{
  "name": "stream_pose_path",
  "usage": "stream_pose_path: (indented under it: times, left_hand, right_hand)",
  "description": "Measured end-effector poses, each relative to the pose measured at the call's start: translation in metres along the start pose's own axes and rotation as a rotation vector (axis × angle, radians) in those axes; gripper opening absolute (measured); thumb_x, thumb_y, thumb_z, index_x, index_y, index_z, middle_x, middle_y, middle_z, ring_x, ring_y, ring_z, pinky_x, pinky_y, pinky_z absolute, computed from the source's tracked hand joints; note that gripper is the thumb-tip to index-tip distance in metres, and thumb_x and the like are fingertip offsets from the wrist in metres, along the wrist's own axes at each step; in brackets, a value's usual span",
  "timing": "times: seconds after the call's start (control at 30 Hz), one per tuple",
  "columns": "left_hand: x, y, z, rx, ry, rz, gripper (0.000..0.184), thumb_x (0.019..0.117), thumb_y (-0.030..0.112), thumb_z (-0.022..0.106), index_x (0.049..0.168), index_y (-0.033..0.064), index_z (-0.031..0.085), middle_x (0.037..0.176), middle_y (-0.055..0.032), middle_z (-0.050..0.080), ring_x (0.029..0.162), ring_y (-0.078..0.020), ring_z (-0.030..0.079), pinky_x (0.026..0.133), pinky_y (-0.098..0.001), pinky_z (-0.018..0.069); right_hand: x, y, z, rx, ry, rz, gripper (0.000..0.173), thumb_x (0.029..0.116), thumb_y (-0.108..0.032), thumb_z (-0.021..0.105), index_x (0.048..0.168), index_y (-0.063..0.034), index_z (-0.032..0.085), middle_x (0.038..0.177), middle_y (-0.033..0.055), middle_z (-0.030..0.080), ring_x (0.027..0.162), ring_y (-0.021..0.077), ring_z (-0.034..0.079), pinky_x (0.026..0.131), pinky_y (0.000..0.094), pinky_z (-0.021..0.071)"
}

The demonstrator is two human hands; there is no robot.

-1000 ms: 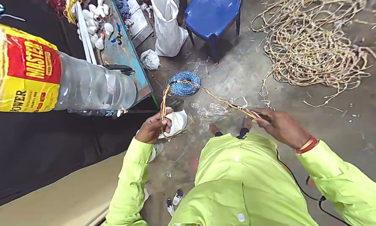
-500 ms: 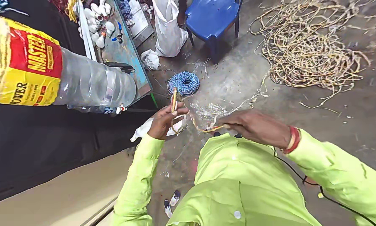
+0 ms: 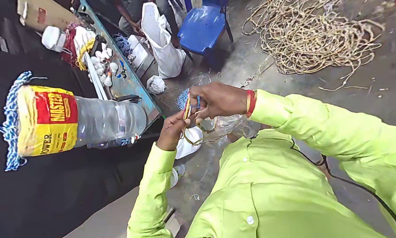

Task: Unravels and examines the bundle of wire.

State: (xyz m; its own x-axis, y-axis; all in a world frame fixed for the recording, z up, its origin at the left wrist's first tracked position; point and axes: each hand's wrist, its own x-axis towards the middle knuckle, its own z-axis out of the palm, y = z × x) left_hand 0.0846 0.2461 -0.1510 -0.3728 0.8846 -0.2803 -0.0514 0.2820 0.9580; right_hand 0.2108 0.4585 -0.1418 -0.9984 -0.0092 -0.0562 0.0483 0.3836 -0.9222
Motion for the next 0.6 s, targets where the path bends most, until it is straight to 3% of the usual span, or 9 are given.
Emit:
stream_pose_path:
  times: [0.1,0.23,0.33,0.4,0.43,0.5,0.57,0.6]
  left_hand:
    - [0.008,0.004,0.004,0.027,-0.005,0.068,0.034,0.0997,0.008,0.049,0.128,0.005,0.067,0.116,-0.0039,0.073,0.099,-0.0094,0.069,0.088,-0.0293,0.0577]
    - [0.019,0.01,0.009,0.025,-0.023,0.09,0.03,0.0994,0.003,0.053,0.127,0.0011,0.066,0.112,-0.0064,0.073,0.096,-0.0113,0.07,0.086,-0.0304,0.059]
    - [0.025,0.012,0.012,0.08,-0.014,0.09,0.025,0.0979,0.001,0.059,0.121,0.0012,0.067,0.103,-0.0058,0.073,0.084,-0.0108,0.07,0.076,-0.0293,0.0609]
    - [0.026,0.02,0.014,0.097,0.013,0.089,0.025,0.097,-0.001,0.059,0.12,0.0009,0.068,0.101,-0.0062,0.074,0.083,-0.0112,0.07,0.076,-0.0295,0.0613]
    - [0.025,0.026,0.014,0.093,0.033,0.082,0.026,0.097,-0.003,0.059,0.121,0.001,0.068,0.104,-0.0065,0.074,0.085,-0.0115,0.071,0.077,-0.0297,0.0616]
    - [0.019,0.035,0.008,0.07,0.08,0.067,0.028,0.097,-0.004,0.058,0.123,0.0014,0.068,0.112,-0.0076,0.073,0.088,-0.0121,0.072,0.078,-0.0294,0.0619]
    - [0.012,0.043,-0.004,0.038,0.121,0.06,0.029,0.0959,-0.005,0.059,0.122,0.0024,0.069,0.113,-0.0076,0.074,0.085,-0.0107,0.071,0.075,-0.0272,0.0613]
    - [0.008,0.045,-0.01,0.013,0.129,0.044,0.029,0.0959,-0.005,0.059,0.122,0.0025,0.07,0.111,-0.0081,0.074,0.084,-0.011,0.071,0.074,-0.0273,0.0616]
  right_hand:
    - [-0.004,0.003,-0.004,0.075,0.023,0.004,0.03,0.0844,-0.015,0.085,0.101,-0.003,0.064,0.08,0.0059,0.068,0.063,0.0148,0.069,0.063,0.0342,0.0621]
    - [-0.007,0.008,-0.009,0.235,0.059,0.036,0.031,0.0831,-0.013,0.086,0.1,-0.0019,0.063,0.077,0.0063,0.068,0.059,0.0149,0.069,0.058,0.0322,0.0619]
    - [-0.007,0.013,-0.008,0.305,0.083,0.02,0.033,0.0825,-0.015,0.087,0.1,-0.0025,0.063,0.078,0.0066,0.07,0.058,0.0147,0.068,0.054,0.0317,0.061]
    - [-0.008,0.021,-0.01,0.241,0.05,-0.051,0.037,0.0824,-0.024,0.088,0.102,-0.0043,0.063,0.081,0.0053,0.07,0.063,0.013,0.07,0.06,0.0322,0.063]
    - [-0.011,0.029,-0.013,0.149,0.019,-0.092,0.04,0.0822,-0.031,0.088,0.103,-0.0061,0.065,0.082,0.0033,0.069,0.068,0.0115,0.068,0.065,0.0327,0.0609]
    - [-0.018,0.054,-0.019,-0.044,-0.065,-0.15,0.037,0.0832,-0.038,0.084,0.099,-0.0087,0.068,0.079,0.0021,0.065,0.07,0.0135,0.061,0.067,0.038,0.0538]
    - [-0.028,0.093,-0.028,-0.152,-0.164,-0.178,0.029,0.09,-0.034,0.079,0.095,-0.007,0.07,0.078,0.005,0.065,0.072,0.0183,0.062,0.067,0.0443,0.052]
    - [-0.033,0.117,-0.03,-0.126,-0.196,-0.2,0.023,0.0933,-0.029,0.075,0.097,-0.007,0.07,0.082,0.0044,0.067,0.076,0.0167,0.064,0.072,0.0425,0.0535]
